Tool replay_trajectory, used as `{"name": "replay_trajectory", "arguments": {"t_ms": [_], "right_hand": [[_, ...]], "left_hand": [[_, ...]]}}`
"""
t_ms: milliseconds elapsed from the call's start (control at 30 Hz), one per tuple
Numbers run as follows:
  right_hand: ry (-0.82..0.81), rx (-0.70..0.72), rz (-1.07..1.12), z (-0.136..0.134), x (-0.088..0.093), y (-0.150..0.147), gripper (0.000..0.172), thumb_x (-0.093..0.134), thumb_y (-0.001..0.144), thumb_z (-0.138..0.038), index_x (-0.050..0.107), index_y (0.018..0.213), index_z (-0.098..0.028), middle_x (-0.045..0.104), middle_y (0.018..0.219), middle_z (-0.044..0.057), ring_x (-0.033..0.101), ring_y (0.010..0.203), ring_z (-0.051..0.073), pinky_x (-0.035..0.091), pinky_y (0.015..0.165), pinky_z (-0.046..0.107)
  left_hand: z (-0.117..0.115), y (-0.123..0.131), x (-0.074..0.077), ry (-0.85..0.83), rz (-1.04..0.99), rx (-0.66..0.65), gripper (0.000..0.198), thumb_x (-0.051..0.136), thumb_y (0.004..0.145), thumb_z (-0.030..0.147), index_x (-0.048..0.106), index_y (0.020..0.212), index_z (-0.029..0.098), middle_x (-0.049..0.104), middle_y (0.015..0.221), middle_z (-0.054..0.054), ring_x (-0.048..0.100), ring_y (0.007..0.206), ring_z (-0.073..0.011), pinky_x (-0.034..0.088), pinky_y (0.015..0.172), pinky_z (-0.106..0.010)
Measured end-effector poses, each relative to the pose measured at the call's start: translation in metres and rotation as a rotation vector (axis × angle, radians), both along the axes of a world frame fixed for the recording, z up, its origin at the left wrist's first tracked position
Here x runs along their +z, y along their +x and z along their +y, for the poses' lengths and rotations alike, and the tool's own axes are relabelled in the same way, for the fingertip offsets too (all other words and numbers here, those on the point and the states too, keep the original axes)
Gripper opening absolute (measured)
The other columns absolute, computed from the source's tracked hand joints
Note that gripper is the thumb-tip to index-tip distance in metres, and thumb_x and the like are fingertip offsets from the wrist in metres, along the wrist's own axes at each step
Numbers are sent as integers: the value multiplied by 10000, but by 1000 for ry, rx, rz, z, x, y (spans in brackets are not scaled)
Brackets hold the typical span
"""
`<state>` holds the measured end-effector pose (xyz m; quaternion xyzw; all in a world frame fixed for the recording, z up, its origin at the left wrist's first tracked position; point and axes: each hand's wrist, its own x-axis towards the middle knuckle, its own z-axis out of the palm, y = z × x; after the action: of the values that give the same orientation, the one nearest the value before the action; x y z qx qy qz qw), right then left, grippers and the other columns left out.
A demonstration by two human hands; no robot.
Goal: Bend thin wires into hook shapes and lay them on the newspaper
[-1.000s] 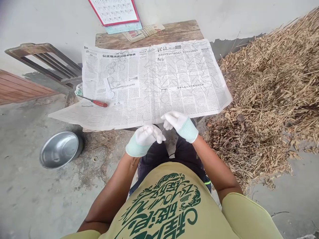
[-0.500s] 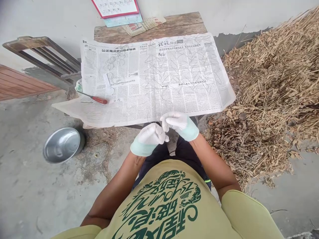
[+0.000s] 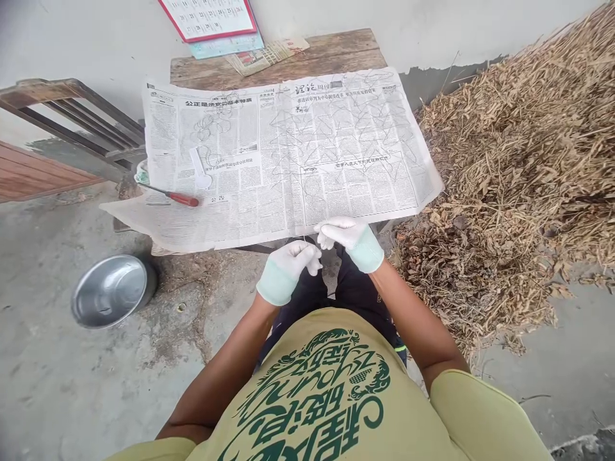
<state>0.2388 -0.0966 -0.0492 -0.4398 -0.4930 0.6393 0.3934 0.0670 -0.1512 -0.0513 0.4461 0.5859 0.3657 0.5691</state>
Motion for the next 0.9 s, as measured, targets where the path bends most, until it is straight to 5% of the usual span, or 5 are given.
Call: {"name": "replay_trajectory", "arguments": {"t_ms": [233,433,900], "right_hand": [[79,23,-306,-10,5,-1,256,572,907,-268,712,705,-197,704,662,0,626,601,136,502,630,281],[387,-3,-675,-18,-8,-6,446,509,1008,-305,471,571,-222,586,573,-16,509,566,131,393,642,294],[517,-88,-832,-19,-19,-14,432,492,1009,-326,298,632,-247,434,565,-31,382,554,136,305,609,315]], "left_hand": [[-1,7,-8,-54,82,41,215,579,911,310,629,729,209,555,469,44,623,540,-155,558,685,-301],[-1,6,-9,-92,182,110,225,617,907,349,642,732,210,586,488,34,684,594,-174,512,646,-276],[8,4,-6,-38,483,21,300,598,922,316,550,634,249,599,583,12,592,613,-182,389,641,-293]]}}
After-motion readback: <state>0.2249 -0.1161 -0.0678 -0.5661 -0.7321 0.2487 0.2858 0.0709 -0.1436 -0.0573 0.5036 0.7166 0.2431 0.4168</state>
